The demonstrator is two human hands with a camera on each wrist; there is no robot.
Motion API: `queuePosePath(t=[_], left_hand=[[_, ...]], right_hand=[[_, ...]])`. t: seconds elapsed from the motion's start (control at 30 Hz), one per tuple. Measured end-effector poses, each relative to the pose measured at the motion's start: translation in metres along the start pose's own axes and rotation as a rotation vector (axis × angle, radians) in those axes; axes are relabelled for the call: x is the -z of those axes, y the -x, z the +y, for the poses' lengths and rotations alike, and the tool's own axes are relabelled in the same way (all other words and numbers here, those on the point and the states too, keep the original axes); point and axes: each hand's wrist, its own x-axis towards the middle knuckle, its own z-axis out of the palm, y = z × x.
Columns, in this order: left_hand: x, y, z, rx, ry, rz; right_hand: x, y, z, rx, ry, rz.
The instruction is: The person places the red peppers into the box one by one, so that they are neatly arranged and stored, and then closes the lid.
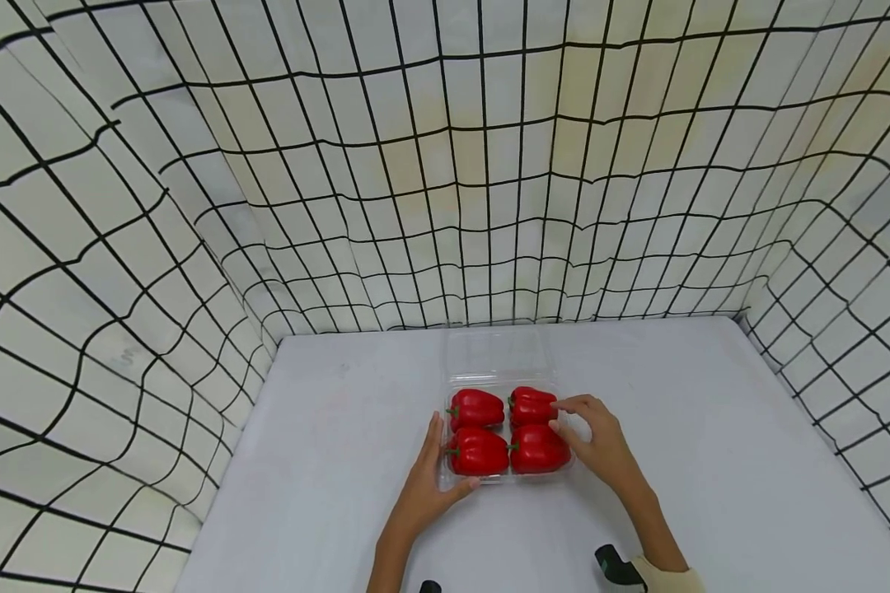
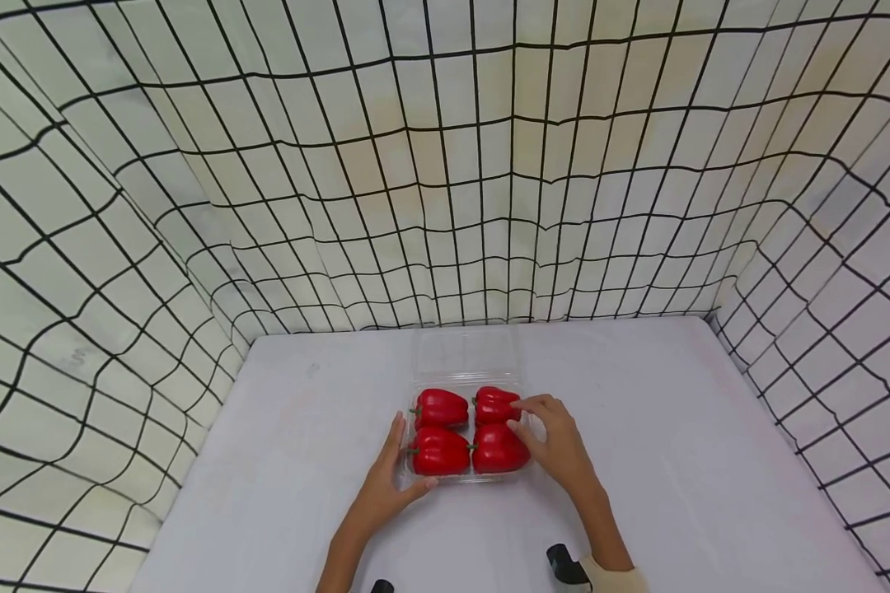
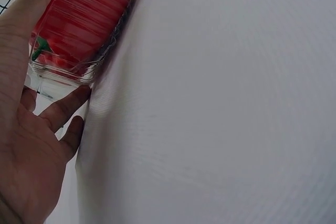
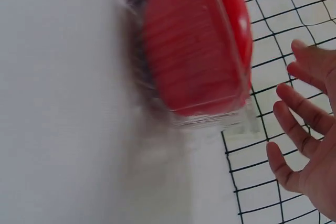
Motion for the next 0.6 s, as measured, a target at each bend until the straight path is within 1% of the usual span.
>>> queuePosePath(t=[0.13, 0.2, 0.3, 0.37, 0.47, 0.53, 0.6], left_hand=[[0.0, -0.001, 0.001, 0.003, 0.005, 0.0], [0.0, -0.001, 0.001, 0.002, 0.004, -0.002], [0.001, -0.002, 0.002, 0.005, 0.003, -0.002], [0.002, -0.002, 0.002, 0.004, 0.004, -0.003], [0.002, -0.002, 0.002, 0.001, 0.009, -0.009], [0.002, -0.002, 0.002, -0.003, 0.015, -0.011], [0.002, -0.002, 0.002, 0.002, 0.016, -0.014]], right_hand=[[0.009, -0.013, 0.002, -0.062, -0.034, 0.057], [0.014, -0.021, 0.005, -0.131, -0.067, 0.067], [0.02, -0.034, 0.01, -0.27, -0.131, 0.064], [0.024, -0.043, 0.016, -0.364, -0.187, 0.04], [0.026, -0.056, 0.026, -0.48, -0.273, -0.018], [0.026, -0.066, 0.032, -0.542, -0.316, -0.069], [0.024, -0.075, 0.039, -0.583, -0.327, -0.126]])
